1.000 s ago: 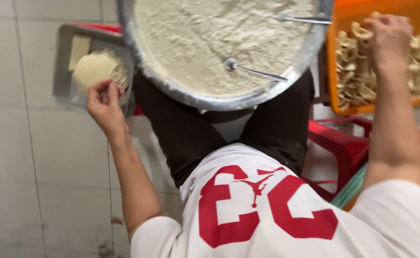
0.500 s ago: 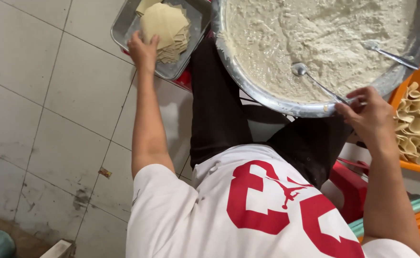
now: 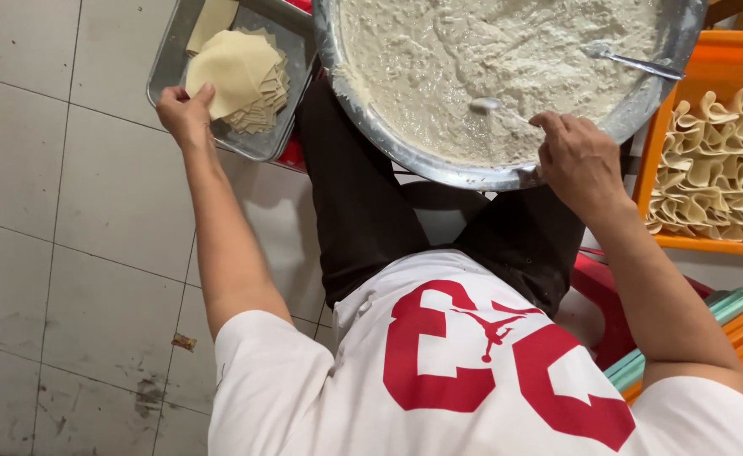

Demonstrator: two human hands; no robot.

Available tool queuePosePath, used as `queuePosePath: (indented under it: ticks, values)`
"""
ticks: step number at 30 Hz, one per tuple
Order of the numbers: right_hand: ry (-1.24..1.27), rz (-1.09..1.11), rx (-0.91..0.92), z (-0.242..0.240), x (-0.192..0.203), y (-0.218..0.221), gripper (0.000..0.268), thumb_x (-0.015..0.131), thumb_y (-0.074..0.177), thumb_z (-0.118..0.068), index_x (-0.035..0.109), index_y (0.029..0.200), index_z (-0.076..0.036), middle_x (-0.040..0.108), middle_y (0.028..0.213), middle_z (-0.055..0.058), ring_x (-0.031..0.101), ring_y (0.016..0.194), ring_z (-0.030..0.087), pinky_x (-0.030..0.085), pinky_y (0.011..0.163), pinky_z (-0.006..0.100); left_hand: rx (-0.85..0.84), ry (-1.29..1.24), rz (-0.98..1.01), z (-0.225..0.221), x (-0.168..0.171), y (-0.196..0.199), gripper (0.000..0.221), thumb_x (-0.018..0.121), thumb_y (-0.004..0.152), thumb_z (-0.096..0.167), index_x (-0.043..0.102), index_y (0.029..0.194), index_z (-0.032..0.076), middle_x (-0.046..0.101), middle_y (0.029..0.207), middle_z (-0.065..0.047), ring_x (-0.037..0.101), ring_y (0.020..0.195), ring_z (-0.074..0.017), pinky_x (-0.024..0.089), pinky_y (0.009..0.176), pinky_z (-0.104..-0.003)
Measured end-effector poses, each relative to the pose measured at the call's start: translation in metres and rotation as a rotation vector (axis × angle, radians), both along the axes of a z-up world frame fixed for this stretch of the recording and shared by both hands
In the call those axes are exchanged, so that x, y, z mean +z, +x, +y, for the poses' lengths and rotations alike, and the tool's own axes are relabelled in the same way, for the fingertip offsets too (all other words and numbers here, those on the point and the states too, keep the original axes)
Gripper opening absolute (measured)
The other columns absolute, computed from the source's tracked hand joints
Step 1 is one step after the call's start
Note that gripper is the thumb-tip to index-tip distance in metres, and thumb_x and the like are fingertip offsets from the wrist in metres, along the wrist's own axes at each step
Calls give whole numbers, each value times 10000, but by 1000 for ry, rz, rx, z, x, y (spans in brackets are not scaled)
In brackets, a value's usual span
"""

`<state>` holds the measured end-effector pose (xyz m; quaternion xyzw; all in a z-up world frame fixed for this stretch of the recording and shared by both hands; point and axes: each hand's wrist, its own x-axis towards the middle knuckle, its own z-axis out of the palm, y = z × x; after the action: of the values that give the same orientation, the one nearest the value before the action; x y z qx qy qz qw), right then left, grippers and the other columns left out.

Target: Manually assembling wontons by scooping filling onto wrappers and folding them into a specific shape.

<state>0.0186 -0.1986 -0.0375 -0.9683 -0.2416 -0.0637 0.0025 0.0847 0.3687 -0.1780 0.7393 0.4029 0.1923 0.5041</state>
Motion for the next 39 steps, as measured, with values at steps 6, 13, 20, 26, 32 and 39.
queuePosePath:
  ticks: [6,13,20,26,32,39]
  values:
    - [-220,-72,-300,-37,13,10,335,527,1019,-150,634,1294,-309,536,614,-75,344,438,63,218,411,168,-76,-352,-205,-33,75,-17,230,650,641,94,527,835,89,665,836,-72,653,731,-179,583,627,-303]
    - [-311,26,-339,-31,7,11,316,530,1003,-229,631,1266,-374,580,595,-105,359,401,67,235,407,189,-79,-1087,-586,-88,100,-36,545,661,780,-36,451,1279,23,596,1225,-256,632,1055,-414,610,776,-497]
    - [140,334,-420,-21,21,18,309,447,993,-138,664,1185,-244,509,542,-20,395,429,111,268,375,257,-113,-1310,-501,-172,128,-41,597,744,669,98,537,1223,19,606,1183,-194,591,1096,-349,547,884,-493]
    - [952,791,-726,-21,51,21,299,426,948,-72,651,1105,-191,513,773,-14,341,567,30,247,453,151,-322,-1426,-205,-238,121,-49,494,659,759,90,524,1235,90,600,1151,-154,578,1058,-346,539,776,-557]
    - [1183,795,-626,-13,91,9,251,437,973,-74,623,1111,-171,402,685,-83,271,547,14,207,460,129,-415,-1370,-75,-309,161,-44,625,580,775,311,403,1318,57,517,1206,-173,531,1084,-362,564,774,-456]
    - [1121,671,-308,14,80,-16,280,447,989,-24,575,1210,-138,334,651,-60,263,556,51,195,489,176,-400,-1369,-91,-365,172,-48,699,540,765,479,430,1311,57,553,1198,-151,561,1038,-309,527,788,-377]
